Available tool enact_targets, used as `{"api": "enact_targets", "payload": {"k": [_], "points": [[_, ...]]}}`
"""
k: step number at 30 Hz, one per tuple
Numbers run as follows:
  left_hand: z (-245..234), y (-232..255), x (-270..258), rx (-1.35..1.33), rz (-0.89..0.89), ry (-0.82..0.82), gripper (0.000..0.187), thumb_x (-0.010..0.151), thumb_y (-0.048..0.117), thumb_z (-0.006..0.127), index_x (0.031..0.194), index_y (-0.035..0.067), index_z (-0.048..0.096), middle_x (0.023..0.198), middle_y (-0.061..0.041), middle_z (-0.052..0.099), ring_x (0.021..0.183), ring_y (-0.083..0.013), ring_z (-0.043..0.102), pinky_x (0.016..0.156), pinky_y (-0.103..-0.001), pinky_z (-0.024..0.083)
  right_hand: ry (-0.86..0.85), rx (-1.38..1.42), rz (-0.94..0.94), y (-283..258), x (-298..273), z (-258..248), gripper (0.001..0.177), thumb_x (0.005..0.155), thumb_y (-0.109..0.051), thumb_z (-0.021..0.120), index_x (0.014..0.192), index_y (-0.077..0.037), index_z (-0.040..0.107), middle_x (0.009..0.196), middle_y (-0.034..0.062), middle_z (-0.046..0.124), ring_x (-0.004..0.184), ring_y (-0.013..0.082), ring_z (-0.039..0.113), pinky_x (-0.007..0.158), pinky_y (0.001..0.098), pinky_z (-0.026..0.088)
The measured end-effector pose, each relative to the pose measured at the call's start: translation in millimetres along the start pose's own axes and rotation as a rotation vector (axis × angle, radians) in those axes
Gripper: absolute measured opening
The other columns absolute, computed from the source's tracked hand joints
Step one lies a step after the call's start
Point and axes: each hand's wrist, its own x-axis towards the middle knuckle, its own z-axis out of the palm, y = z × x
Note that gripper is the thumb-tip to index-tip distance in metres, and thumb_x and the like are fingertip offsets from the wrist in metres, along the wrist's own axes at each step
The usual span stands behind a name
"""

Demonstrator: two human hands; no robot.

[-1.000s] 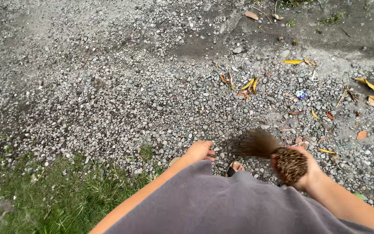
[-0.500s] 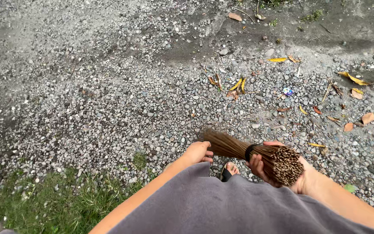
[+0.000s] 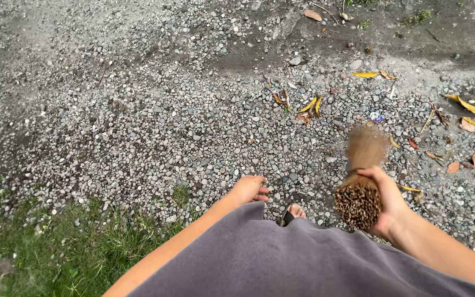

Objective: The person sweeps the ground outdoors by hand using a small bundle of sticks, clearing leaves and debris from both a grassy area and a gravel path.

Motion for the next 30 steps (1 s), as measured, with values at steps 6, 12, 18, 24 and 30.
{"api": "enact_targets", "payload": {"k": [6, 12, 18, 24, 30], "points": [[20.7, 55.6, -49.8, -0.039, -0.016, 0.057, 0.042, 0.099, 0.033, 0.051, 0.135, 0.011, 0.057, 0.116, -0.008, 0.069, 0.082, -0.0198, 0.064, 0.066, -0.036, 0.052, -0.658, 0.068, 0.328, 18.8, 39.9, 70.8, 0.039, 0.081, -0.037, 0.065, 0.101, -0.005, 0.056, 0.081, 0.0161, 0.068, 0.070, 0.0290, 0.067, 0.066, 0.0462, 0.062], [2.3, 72.0, -83.7, -0.067, 0.043, 0.128, 0.038, 0.099, 0.035, 0.053, 0.127, 0.009, 0.057, 0.113, -0.008, 0.067, 0.082, -0.0171, 0.063, 0.065, -0.037, 0.050, -0.401, 0.208, 0.304, -2.0, 114.0, 48.0, 0.041, 0.092, -0.038, 0.063, 0.116, -0.004, 0.056, 0.088, 0.0135, 0.070, 0.074, 0.0241, 0.068, 0.068, 0.0351, 0.062], [-46.3, 48.3, -61.9, -0.212, -0.007, 0.233, 0.037, 0.099, 0.035, 0.057, 0.123, 0.008, 0.064, 0.107, -0.006, 0.070, 0.076, -0.0168, 0.062, 0.060, -0.031, 0.050, -0.075, 0.326, -0.008, -58.8, 91.7, 95.3, 0.048, 0.091, -0.038, 0.052, 0.131, -0.014, 0.062, 0.110, 0.0084, 0.074, 0.098, 0.0215, 0.074, 0.087, 0.0403, 0.064], [-85.8, 76.2, -16.6, -0.161, -0.056, 0.164, 0.040, 0.098, 0.034, 0.051, 0.124, 0.007, 0.068, 0.104, -0.002, 0.072, 0.073, -0.0153, 0.066, 0.055, -0.033, 0.048, -0.193, -0.045, 0.106, -52.1, 37.9, 188.9, 0.044, 0.085, -0.037, 0.060, 0.121, -0.011, 0.062, 0.105, 0.0125, 0.070, 0.093, 0.0287, 0.067, 0.084, 0.0454, 0.058], [-130.7, 118.9, 12.5, -0.161, -0.032, 0.203, 0.043, 0.100, 0.034, 0.051, 0.130, 0.007, 0.064, 0.108, -0.008, 0.068, 0.076, -0.0174, 0.065, 0.059, -0.031, 0.051, -0.623, -0.095, 0.443, -41.1, 94.9, 280.4, 0.041, 0.077, -0.037, 0.072, 0.099, -0.004, 0.065, 0.086, 0.0179, 0.071, 0.073, 0.0319, 0.070, 0.067, 0.0416, 0.063]]}}
